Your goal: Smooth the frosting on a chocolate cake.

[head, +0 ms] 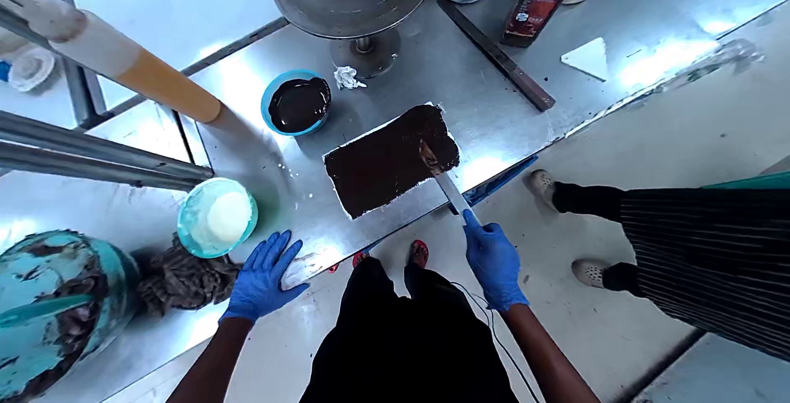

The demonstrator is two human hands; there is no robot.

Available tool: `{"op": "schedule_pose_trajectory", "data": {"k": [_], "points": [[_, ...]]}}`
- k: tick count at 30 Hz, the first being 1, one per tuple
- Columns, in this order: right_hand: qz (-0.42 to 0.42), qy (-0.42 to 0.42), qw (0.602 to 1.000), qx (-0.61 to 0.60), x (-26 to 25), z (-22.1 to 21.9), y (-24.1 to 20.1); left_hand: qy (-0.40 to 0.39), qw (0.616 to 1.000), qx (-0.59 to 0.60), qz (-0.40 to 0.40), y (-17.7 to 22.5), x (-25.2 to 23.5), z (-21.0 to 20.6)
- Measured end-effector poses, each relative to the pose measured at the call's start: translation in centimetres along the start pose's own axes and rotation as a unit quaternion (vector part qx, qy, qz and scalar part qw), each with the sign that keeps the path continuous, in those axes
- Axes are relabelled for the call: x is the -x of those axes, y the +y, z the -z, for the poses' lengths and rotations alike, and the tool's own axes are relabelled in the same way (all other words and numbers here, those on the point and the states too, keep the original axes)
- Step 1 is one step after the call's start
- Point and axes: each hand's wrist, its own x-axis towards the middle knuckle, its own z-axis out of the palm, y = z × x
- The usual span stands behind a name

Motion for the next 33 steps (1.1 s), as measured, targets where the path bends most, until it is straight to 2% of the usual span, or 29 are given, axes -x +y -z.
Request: {"op": "schedule_pose_trajectory", "data": {"k": [6, 19, 21, 23, 24, 26, 27, 29, 31, 33], "points": [[-0.010, 0.038, 0.999, -0.011, 2.6, 1.6, 3.5, 0.005, 1.000, -0.002, -0.001, -0.1, 0.1, -0.3], [-0.003, 0.061, 0.998, -0.004, 6.0, 5.5, 5.8, -0.004, 1.000, 0.010, 0.003, -0.2, -0.1, -0.2], [-0.008, 0.064, 0.997, -0.034, 5.9, 5.7, 5.4, -0.002, 1.000, 0.012, 0.002, -0.2, 0.0, -0.3], [-0.041, 0.030, 0.989, -0.138, 5.3, 5.4, 4.9, -0.005, 1.000, 0.017, 0.007, -0.2, 0.1, -0.3], [-0.078, -0.014, 0.970, -0.230, 4.8, 5.3, 4.5, -0.006, 1.000, 0.020, 0.008, -0.2, 0.0, -0.2], [-0.155, -0.093, 0.887, -0.425, 3.9, 5.1, 3.4, -0.004, 1.000, 0.023, 0.005, -0.2, -0.1, -0.1], [-0.176, -0.134, 0.842, -0.492, 3.6, 5.1, 3.1, -0.003, 1.000, 0.023, 0.003, -0.2, 0.0, 0.0], [-0.198, -0.183, 0.776, -0.570, 3.2, 4.8, 3.0, -0.004, 1.000, 0.017, 0.002, -0.2, -0.1, 0.1], [-0.218, -0.194, 0.743, -0.602, 2.8, 4.4, 3.5, -0.001, 1.000, 0.015, 0.000, -0.3, -0.1, -0.1], [-0.232, -0.199, 0.732, -0.609, 2.8, 4.1, 4.0, 0.004, 1.000, 0.015, -0.003, -0.2, 0.0, -0.2]]}}
